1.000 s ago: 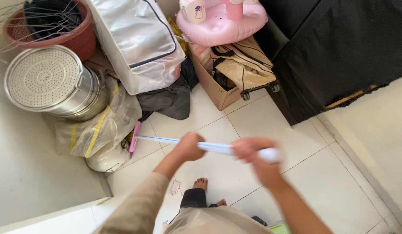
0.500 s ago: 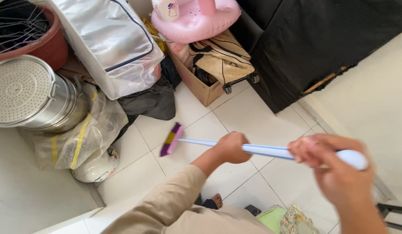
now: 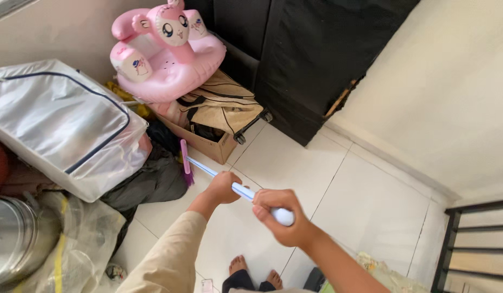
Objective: The person sweeps the floor in a bedroom, on a balcony, and on a set of stairs using a broom.
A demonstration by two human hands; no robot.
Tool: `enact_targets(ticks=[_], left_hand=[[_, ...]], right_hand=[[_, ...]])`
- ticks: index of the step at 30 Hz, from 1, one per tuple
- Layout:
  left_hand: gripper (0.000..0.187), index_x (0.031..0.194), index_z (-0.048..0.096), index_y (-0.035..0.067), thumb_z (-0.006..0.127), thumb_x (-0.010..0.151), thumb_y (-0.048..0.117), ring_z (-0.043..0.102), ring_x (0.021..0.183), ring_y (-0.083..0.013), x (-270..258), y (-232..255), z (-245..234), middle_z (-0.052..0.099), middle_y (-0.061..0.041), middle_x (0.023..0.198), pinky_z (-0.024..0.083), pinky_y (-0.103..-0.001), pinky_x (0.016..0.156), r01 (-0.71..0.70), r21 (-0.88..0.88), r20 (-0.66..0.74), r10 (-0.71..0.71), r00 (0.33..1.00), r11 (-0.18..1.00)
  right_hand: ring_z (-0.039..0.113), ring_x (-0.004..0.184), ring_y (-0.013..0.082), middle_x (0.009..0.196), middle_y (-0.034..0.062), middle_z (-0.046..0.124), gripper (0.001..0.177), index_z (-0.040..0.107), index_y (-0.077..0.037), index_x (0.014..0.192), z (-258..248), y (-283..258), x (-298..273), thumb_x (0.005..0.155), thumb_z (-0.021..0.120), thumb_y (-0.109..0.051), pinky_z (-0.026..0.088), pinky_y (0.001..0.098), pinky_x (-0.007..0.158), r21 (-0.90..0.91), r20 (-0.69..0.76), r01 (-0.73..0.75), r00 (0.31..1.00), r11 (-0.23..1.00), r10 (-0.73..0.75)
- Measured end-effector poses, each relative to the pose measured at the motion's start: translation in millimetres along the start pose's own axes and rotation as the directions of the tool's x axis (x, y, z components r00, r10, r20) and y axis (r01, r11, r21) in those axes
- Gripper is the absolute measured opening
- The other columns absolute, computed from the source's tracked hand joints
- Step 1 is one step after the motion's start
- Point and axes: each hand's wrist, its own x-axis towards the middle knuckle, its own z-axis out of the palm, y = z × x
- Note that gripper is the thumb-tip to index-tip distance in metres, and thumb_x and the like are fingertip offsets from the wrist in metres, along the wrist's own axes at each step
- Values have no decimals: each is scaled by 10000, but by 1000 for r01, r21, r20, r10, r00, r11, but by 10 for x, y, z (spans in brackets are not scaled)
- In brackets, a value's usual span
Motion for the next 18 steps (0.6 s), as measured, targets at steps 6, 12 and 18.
enact_targets(ticks=[6,12,18], left_hand=[[333,632,713,63,764,787,353,648,630,-403,465,1209,-250,660,-197,642,531,-455,616,-137,-243,192,186,964,960],[322,590,629,34,711,808,256,610,526,-382,572,2576,83,631,-197,583,511,-428,558,-178,-594,228,376,898,785],[311,610,678,51,682,825,276,636,682,-439,1204,3166,48,664,-222,684,548,-483,700,-334,-340,119,392,912,879]], right_hand=[[565,685,178,628,43,499,294,566,23,670,-772,-766,-65,957,619,-7,482,340,674,202,-469,-99,864,974,185],[456,543,161,534,81,517,320,591,44,587,-884,-1422,-230,893,642,-35,366,320,512,-208,-679,-494,694,844,238],[437,518,162,534,33,453,413,437,-79,611,-1913,-1841,-602,1006,549,-125,450,378,612,-48,-518,35,854,998,-55]])
